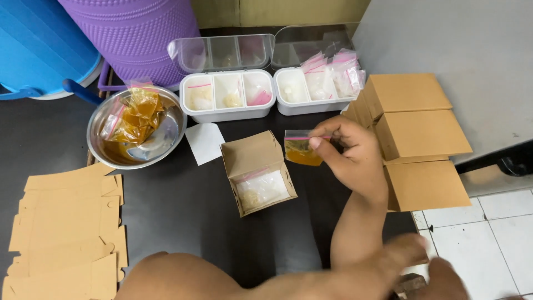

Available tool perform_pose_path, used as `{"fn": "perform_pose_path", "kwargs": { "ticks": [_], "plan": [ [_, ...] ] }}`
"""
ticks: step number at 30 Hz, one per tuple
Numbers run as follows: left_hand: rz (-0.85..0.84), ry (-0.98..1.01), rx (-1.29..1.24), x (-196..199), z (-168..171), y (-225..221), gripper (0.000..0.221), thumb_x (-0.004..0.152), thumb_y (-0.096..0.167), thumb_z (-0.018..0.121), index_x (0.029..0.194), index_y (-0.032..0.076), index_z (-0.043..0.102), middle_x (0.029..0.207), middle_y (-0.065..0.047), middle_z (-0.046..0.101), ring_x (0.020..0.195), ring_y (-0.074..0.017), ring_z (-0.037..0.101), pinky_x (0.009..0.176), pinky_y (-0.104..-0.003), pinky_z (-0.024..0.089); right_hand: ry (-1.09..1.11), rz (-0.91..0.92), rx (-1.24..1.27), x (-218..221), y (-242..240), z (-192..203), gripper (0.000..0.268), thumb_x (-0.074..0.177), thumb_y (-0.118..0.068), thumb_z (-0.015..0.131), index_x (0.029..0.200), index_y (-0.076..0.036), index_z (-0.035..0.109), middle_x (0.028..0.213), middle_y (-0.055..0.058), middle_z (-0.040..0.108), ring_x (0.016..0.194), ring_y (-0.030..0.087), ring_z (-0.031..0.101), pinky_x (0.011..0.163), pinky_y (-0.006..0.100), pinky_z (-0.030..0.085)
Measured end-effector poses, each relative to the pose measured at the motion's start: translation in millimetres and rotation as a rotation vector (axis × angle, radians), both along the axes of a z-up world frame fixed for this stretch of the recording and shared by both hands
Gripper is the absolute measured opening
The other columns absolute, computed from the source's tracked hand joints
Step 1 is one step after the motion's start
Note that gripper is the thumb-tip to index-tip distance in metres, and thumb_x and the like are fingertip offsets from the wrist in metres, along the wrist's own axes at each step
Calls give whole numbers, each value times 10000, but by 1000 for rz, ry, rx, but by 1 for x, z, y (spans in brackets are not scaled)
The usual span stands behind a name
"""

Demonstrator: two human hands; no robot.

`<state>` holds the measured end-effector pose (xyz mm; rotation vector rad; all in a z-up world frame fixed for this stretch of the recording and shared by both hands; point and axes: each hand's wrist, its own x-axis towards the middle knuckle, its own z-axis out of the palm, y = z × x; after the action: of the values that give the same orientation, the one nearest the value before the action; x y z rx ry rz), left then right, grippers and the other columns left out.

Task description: The person places small sealed packets into a cardboard box, closes it, and stacks it with others. Then the person folds a flat cardboard sheet along pre-scored lines to form another box, pressing the creases and folding the side flaps.

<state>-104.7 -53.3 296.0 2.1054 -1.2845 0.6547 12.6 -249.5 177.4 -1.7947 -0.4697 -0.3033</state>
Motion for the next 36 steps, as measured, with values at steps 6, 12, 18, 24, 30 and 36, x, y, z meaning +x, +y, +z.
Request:
{"fn": "perform_pose_path", "kwargs": {
  "ticks": [6, 12, 18, 24, 30, 36],
  "plan": [
    [-105, 267, -173, 74, -30, 14, 337, 913, 262, 535, 966, -41, 672, 936, -237, 673, 967, -510, 681, 819, -569, 544, 234, -12, 165, -13, 18, 19, 73, 967, 6, 590, 929, -3, 652, 759, 29, 638, 795, 116, 542, 754, 276, 492],
    [161, 683, -607, 98, -102, 15, 124, 850, 102, 774, 947, 26, 757, 772, -107, 720, 839, -340, 751, 836, -441, 558, 105, 143, 62, 1, 15, 3, 82, 894, 0, 710, 968, 1, 745, 720, 74, 723, 726, 119, 619, 746, 317, 534],
    [162, 647, -690, 104, -116, 18, 60, 829, 67, 799, 879, 91, 774, 735, -51, 746, 775, -253, 751, 776, -358, 564, 125, 131, 6, 2, 15, 4, 97, 890, -26, 714, 979, -12, 752, 741, 83, 735, 751, 134, 625, 781, 345, 534],
    [167, 670, -700, 104, -122, 20, 54, 831, 64, 789, 854, 112, 782, 763, -41, 765, 793, -246, 760, 789, -339, 567, 103, 145, -69, 4, 22, 6, 98, 830, -30, 771, 927, -39, 759, 737, 71, 753, 771, 165, 658, 792, 367, 533],
    [131, 931, -745, 110, -139, 25, 27, 861, 75, 785, 886, 66, 784, 719, -60, 716, 487, -34, 502, 382, -170, 415, -14, 113, -235, 11, 24, 2, 64, 799, -50, 790, 849, -73, 758, 703, 79, 719, 761, 251, 673, 779, 397, 526],
    [126, 961, -741, 115, -149, 38, 38, 852, 12, 745, 881, -3, 766, 774, -144, 750, 794, -210, 710, 708, -386, 580, 8, 136, -243, 23, 9, -12, 88, 788, -40, 813, 821, -81, 743, 702, 54, 722, 793, 229, 671, 801, 388, 521]
  ]
}}
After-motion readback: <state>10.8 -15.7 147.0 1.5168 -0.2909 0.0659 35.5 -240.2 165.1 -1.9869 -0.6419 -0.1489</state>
